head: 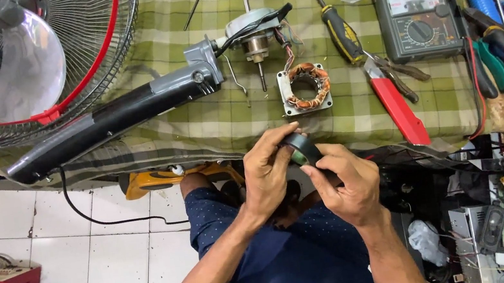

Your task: Disassembling and repairing a fan motor assembly on a workbench using various tools.

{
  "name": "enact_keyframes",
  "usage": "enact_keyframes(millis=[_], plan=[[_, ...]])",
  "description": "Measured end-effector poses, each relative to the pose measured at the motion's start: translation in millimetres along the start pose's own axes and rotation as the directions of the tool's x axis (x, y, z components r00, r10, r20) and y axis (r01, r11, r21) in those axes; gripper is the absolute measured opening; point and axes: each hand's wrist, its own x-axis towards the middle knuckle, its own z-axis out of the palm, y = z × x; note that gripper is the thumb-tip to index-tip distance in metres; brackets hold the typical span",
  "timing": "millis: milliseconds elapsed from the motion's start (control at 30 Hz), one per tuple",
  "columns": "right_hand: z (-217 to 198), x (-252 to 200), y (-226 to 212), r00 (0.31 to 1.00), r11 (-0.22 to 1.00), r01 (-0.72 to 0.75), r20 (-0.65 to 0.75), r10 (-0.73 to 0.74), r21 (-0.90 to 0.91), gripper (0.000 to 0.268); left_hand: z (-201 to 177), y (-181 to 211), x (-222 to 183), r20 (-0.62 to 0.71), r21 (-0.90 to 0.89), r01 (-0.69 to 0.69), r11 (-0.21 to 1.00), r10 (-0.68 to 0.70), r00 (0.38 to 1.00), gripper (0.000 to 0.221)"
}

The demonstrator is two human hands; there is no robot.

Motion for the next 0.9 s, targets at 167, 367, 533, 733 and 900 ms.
enact_keyframes(millis=[167, 367, 533, 733, 900], plan=[[0, 11, -6, 0.997, 0.999, -0.014, 0.073, 0.011, 0.047, 0.017, -3, 1, -1, -0.002, -0.003, 0.036, 0.999, -0.036, 0.999, 0.028], [6, 7, -2, 1.0, 1.0, 0.019, 0.009, -0.019, 0.001, 0.012, 6, 2, -8, -0.02, -0.184, 0.192, 0.964, -0.199, 0.98, 0.029], [9, 13, -9, 0.999, 0.999, 0.021, 0.028, -0.02, -0.027, 0.021, 3, -9, -13, -0.007, -0.377, 0.394, 0.838, -0.428, 0.904, 0.03], [11, 3, -2, 0.997, 0.996, 0.067, 0.03, -0.065, -0.057, 0.019, 0, -7, -9, -0.003, -0.318, 0.38, 0.869, -0.401, 0.916, 0.032], [12, 6, -2, 0.995, 0.994, 0.098, 0.0, -0.098, -0.039, 0.018, -3, -2, -6, -0.01, -0.186, 0.301, 0.935, -0.308, 0.951, 0.026]])
